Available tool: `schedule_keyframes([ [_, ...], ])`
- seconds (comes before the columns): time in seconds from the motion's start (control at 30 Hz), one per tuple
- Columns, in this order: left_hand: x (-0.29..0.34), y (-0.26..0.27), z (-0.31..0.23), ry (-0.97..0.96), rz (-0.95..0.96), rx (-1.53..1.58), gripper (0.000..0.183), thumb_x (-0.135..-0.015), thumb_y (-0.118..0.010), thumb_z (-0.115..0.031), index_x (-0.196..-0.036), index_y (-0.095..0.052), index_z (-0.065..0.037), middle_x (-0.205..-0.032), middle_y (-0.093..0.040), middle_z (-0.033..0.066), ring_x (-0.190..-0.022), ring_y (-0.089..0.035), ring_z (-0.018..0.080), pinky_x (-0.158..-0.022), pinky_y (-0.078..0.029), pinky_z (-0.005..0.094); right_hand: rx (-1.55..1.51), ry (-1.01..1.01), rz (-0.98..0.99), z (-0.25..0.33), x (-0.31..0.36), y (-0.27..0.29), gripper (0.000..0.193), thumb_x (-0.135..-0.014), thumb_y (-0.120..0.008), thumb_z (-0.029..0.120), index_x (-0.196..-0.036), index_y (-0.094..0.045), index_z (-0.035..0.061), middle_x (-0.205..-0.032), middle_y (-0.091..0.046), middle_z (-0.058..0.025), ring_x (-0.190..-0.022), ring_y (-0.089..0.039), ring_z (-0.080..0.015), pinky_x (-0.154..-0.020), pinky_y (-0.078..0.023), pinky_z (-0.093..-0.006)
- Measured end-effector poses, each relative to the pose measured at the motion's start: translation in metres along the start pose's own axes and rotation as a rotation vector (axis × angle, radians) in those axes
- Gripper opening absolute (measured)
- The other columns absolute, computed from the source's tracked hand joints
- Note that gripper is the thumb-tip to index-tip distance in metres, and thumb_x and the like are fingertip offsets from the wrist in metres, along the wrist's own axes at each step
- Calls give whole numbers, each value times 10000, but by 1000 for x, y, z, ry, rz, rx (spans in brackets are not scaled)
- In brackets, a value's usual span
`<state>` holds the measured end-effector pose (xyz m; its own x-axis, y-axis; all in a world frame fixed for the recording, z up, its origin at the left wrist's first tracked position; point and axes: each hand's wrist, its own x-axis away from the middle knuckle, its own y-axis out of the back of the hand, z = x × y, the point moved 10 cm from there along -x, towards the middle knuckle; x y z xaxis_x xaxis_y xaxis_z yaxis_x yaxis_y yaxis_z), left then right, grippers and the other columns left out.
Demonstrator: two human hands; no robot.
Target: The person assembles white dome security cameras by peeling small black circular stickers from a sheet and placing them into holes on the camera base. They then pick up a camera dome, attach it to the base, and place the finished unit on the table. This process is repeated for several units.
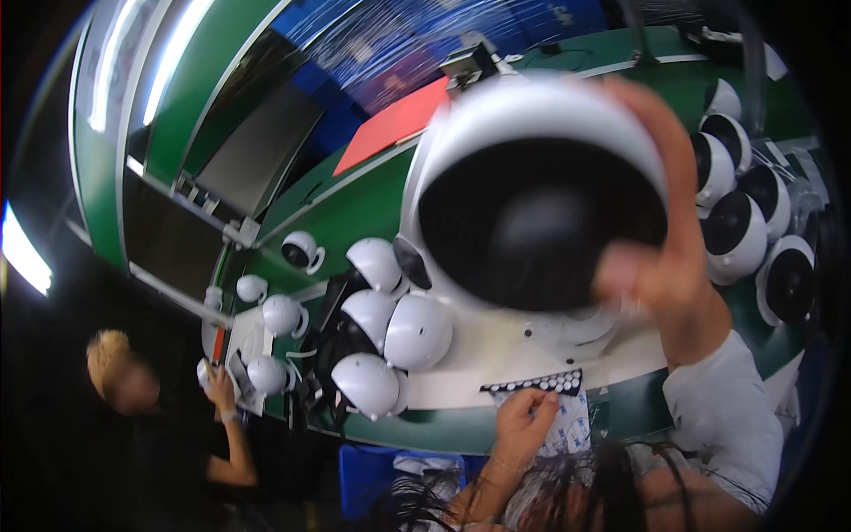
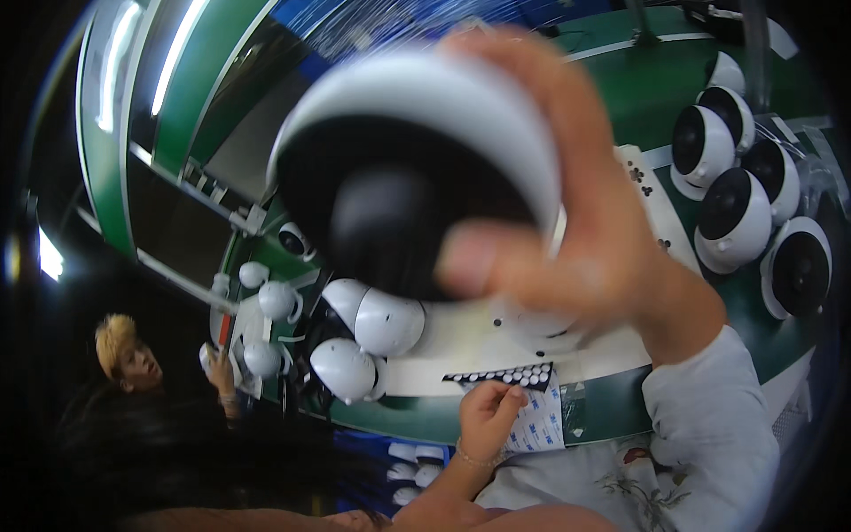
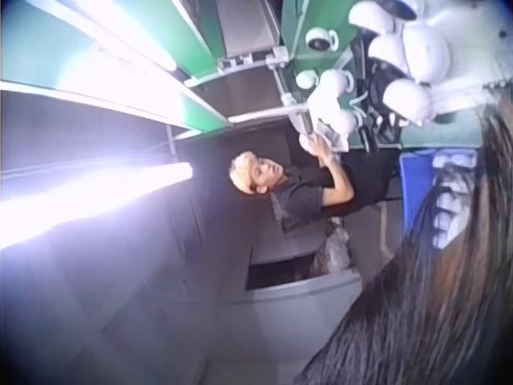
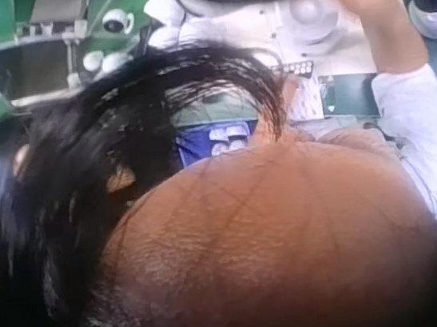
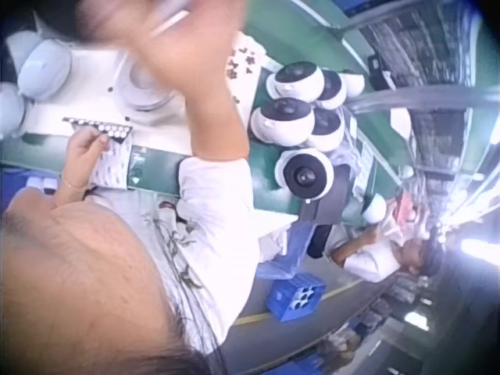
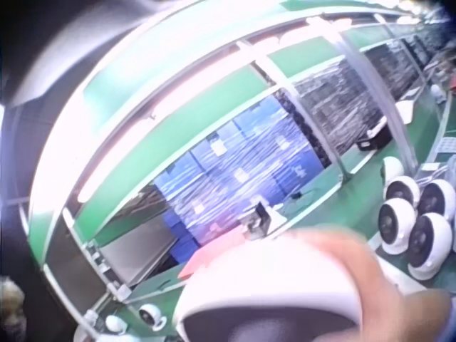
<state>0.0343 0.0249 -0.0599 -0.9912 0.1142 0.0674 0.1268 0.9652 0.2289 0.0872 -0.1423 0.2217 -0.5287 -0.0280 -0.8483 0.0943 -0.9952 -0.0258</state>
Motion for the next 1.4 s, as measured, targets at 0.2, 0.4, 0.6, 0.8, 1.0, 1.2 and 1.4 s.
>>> schedule_keyframes([
  [0.2, 4, -2, -8, -190, -25, -151, 216, -812, -588, -94, -997, -570, 15, -915, -601, 63, -822, -541, 114, -720, -439, 246, -10, -267, 791, -35, 78, -125, 694, -692, -675, 245, -1252, -331, 24, -1254, -359, -218, -1163, -371, -348, -963, -316, -387],
  [0.4, 15, -23, 0, 85, 136, 2, 181, -791, -614, -121, -897, -624, 25, -769, -626, 55, -699, -546, 63, -617, -448, 221, 71, -494, 747, -70, 102, -124, 654, -688, -636, 267, -1245, -348, 81, -1226, -384, -198, -1080, -461, -353, -902, -389, -380],
  [0.6, 31, -37, -25, -195, 195, -40, 185, -802, -590, -139, -928, -626, -8, -772, -630, 29, -619, -546, 50, -556, -447, 209, -70, -291, 850, -46, 112, -194, 660, -723, -634, 267, -1250, -314, 33, -1253, -337, -203, -1180, -345, -354, -979, -306, -382],
  [0.8, 33, -36, -37, -287, 209, -93, 165, -798, -581, -122, -929, -610, -26, -753, -596, 14, -592, -517, 77, -546, -437, 241, 74, -273, 854, -79, 155, -233, 656, -724, -622, 242, -1251, -312, 5, -1261, -346, -195, -1171, -359, -347, -950, -342, -389],
  [1.0, 32, -43, -28, -209, 308, -266, 179, -772, -590, -114, -934, -608, -41, -754, -600, 56, -640, -556, 138, -588, -452, 266, 322, 81, 834, -34, 135, -200, 604, -772, -607, 281, -1260, -338, 48, -1253, -414, -164, -1104, -445, -326, -893, -392, -372],
  [1.2, 34, -25, -43, -399, 204, -258, 204, -767, -589, -119, -946, -614, -24, -829, -629, 81, -737, -597, 192, -669, -464, 297, 183, -15, 679, -39, 41, -119, 417, -724, -666, 275, -1075, -550, 80, -1086, -560, -103, -971, -545, -263, -840, -431, -354],
  [1.4, 27, -33, -15, -182, 259, 15, 206, -763, -605, -114, -942, -619, -14, -842, -629, 74, -736, -578, 159, -684, -454, 281, 962, -108, -3, -174, -36, 13, 722, -613, -749, 316, -1232, -421, 141, -1347, -294, -119, -1251, -273, -292, -983, -315, -396],
])
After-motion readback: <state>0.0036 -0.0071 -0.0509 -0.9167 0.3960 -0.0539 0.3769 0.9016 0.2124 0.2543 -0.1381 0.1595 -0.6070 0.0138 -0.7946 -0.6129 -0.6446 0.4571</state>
